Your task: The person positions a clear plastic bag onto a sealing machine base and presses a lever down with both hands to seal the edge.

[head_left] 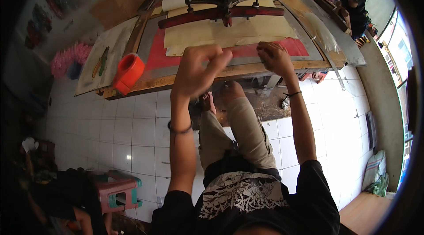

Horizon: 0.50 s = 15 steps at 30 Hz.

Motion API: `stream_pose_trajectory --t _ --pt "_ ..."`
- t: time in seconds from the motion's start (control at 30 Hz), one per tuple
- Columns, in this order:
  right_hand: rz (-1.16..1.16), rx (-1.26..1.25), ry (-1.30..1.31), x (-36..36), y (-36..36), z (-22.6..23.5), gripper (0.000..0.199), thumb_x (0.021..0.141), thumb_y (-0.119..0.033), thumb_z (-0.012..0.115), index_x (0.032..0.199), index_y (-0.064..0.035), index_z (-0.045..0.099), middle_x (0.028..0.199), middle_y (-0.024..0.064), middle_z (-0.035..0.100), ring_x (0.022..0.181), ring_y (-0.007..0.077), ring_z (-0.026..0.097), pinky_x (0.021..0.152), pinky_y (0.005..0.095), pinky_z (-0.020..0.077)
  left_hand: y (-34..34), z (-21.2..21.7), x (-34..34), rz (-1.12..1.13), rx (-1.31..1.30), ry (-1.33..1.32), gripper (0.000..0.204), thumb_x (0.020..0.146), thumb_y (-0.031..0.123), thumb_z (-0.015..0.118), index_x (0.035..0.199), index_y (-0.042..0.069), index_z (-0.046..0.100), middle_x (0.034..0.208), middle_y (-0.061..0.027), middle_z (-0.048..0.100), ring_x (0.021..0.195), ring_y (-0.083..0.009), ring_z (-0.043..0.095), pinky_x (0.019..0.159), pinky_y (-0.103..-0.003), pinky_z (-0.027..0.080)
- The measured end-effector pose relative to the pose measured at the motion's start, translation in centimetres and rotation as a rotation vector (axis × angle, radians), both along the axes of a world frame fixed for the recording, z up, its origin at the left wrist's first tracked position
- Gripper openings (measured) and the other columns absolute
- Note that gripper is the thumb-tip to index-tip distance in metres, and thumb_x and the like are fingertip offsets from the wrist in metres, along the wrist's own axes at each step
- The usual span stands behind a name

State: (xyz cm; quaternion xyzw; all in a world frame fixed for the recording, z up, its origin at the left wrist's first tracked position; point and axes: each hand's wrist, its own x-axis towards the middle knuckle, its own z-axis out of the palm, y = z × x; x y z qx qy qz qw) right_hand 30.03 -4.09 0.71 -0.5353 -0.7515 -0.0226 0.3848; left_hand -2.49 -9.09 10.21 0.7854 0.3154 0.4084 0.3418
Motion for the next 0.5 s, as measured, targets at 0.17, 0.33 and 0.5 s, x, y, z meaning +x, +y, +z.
stream_pose_trajectory --t 0.17,0.33,0.5 --pt "-0.002 0.021 -0.036 0.8 0.2 -0.2 0.030 0.095 -0.030 0.068 0.115 -0.0097 0.073 0.119 0.0110 0.073 0.114 0.0340 0.066 0.098 0.0451 0.0498 11.5 -9.2 1.0 0.236 0.446 0.254 0.048 0.099 0.044 0.064 0.125 0.004 0.067 0.130 -0.0142 0.065 0.125 -0.0290 0.060 0.108 -0.045 0.043" --pt "-0.005 -0.061 -0.065 1.5 0.7 -0.4 0.037 0.098 -0.036 0.065 0.122 -0.0094 0.073 0.127 0.0113 0.070 0.125 0.0303 0.060 0.102 0.0485 0.0467 12.0 -10.8 2.1 0.268 0.340 0.603 0.065 0.101 0.057 0.055 0.144 0.008 0.058 0.156 -0.0095 0.050 0.150 -0.0290 0.039 0.124 -0.061 0.017" --pt "-0.039 -0.028 -0.102 1.3 1.8 -0.5 0.039 0.098 -0.037 0.064 0.126 -0.0105 0.072 0.135 0.0089 0.067 0.129 0.0327 0.057 0.108 0.0471 0.0424 12.0 -10.5 2.2 0.282 0.335 0.564 0.069 0.100 0.058 0.053 0.145 0.006 0.057 0.158 -0.0095 0.048 0.148 -0.0305 0.040 0.123 -0.061 0.020"
